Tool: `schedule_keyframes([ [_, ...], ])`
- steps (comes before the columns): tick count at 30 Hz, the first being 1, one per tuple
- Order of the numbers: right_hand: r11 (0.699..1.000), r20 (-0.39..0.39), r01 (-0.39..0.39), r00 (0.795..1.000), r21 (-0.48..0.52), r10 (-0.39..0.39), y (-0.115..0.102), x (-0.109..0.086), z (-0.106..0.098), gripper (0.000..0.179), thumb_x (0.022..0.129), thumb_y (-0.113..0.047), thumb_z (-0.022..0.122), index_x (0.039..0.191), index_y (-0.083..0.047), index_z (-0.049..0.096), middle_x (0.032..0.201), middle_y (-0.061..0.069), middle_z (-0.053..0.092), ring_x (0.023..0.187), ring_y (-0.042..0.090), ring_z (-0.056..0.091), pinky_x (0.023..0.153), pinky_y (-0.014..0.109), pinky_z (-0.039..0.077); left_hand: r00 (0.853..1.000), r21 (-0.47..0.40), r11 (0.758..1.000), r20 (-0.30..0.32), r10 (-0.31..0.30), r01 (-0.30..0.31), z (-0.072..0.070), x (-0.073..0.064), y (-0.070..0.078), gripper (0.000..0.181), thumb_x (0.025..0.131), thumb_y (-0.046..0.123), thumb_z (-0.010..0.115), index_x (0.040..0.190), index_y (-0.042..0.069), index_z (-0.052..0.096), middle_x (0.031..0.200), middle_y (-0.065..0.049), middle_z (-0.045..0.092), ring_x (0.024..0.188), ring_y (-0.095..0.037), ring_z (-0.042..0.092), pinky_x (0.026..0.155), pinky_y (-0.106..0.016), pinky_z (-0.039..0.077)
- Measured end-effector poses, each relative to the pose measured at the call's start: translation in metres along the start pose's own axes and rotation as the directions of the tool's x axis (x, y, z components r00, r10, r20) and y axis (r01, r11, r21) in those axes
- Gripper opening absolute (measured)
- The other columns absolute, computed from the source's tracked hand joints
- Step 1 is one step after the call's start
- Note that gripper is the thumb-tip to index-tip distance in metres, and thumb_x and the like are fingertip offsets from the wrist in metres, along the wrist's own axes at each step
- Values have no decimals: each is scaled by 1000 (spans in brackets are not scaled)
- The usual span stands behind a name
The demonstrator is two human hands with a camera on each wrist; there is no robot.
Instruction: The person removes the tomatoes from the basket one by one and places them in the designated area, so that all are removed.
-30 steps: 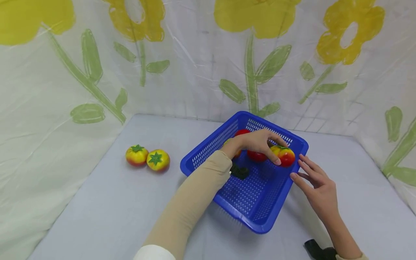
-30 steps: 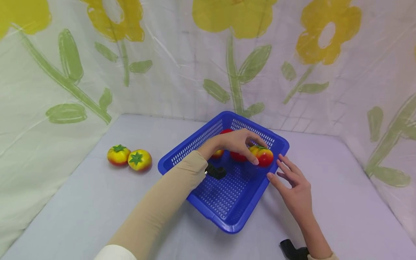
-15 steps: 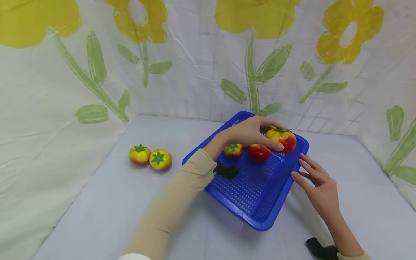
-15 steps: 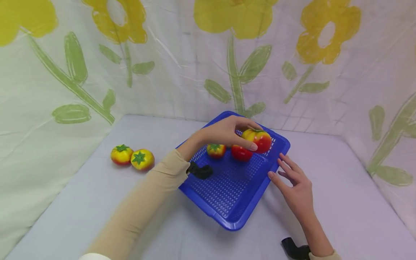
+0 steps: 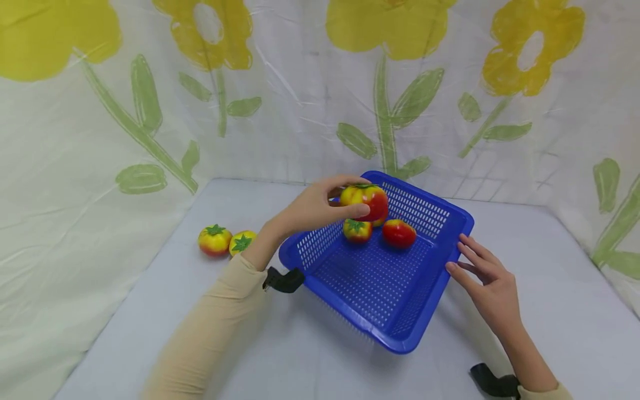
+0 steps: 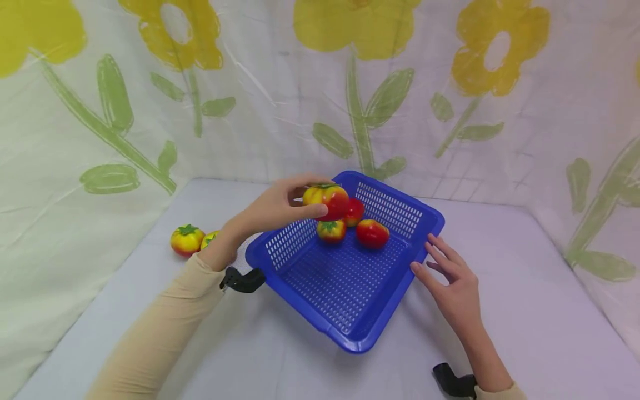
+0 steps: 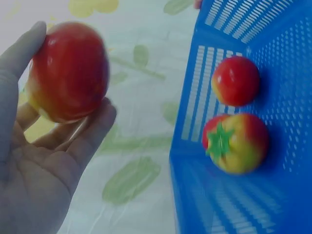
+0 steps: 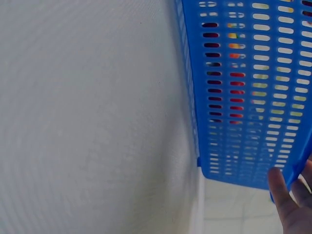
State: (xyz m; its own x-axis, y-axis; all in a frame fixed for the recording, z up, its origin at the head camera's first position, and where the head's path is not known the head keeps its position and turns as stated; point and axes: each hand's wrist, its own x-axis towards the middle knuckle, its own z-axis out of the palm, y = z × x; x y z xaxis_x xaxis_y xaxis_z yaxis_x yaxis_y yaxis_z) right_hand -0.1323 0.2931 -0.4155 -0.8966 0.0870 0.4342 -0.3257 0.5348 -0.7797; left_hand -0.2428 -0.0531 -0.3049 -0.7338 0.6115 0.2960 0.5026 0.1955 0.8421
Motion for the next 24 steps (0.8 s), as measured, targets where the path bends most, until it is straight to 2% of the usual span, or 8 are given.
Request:
schedule_keyframes([
  [3,1000,-2,7,1000,-10,-7,1,0,0,54,88,-4,73,139,-10,57,149,2,45,129,10,47,87,13,45,995,1,1000,-97,22,-22,-13,-21,-5,51,91,38,71,137,25,56,128,5,57,112,-14,57,92,-31,50],
  [5,1000,-6,11,1000,-14,-11,1,0,0,54,88,-4,73,139,-10,57,149,2,45,129,10,47,88,13,45,985,4,999,-168,33,-32,-21,-36,-7,51,92,31,71,140,23,54,131,4,55,114,-14,56,92,-32,51],
  [10,1000,-12,29,1000,-11,-29,2,0,1,54,88,-3,74,139,-9,57,149,3,45,129,10,47,88,14,45,942,-7,1000,-334,8,-11,-36,-75,-1,54,95,15,68,144,11,48,138,-5,51,118,-21,54,94,-29,49],
  [12,999,-13,37,999,-9,-37,2,0,1,54,87,-3,74,139,-8,57,149,5,45,129,11,47,88,14,45,924,-17,1000,-382,-10,3,-40,-88,0,54,95,11,66,145,7,46,138,-9,49,117,-24,53,94,-28,49],
  [14,999,-13,41,999,-11,-41,3,0,1,54,87,-3,74,139,-8,57,149,5,45,129,11,47,88,14,45,907,-3,1000,-422,-16,16,-43,-100,-5,54,95,10,66,145,6,46,139,-11,49,114,-26,54,93,-26,49],
  [18,999,-15,43,999,-10,-43,4,-1,1,54,87,-2,74,138,-8,57,149,6,45,129,11,47,88,15,45,863,45,996,-504,-44,77,-49,-121,-29,55,93,16,70,144,15,49,138,-3,50,112,-21,55,92,-22,48],
  [21,999,-16,45,999,-8,-45,4,-1,2,54,87,-2,74,138,-7,57,149,6,45,129,12,47,88,16,45,823,71,988,-564,-72,135,-54,-137,-34,58,92,18,72,144,16,49,137,-1,51,114,-19,54,93,-21,47],
  [24,999,-18,45,999,-9,-45,5,0,1,54,87,-2,74,138,-7,57,149,6,45,129,12,47,89,16,45,779,77,984,-622,-77,159,-63,-153,-38,60,90,15,73,144,13,47,138,-2,49,118,-19,52,93,-19,46],
])
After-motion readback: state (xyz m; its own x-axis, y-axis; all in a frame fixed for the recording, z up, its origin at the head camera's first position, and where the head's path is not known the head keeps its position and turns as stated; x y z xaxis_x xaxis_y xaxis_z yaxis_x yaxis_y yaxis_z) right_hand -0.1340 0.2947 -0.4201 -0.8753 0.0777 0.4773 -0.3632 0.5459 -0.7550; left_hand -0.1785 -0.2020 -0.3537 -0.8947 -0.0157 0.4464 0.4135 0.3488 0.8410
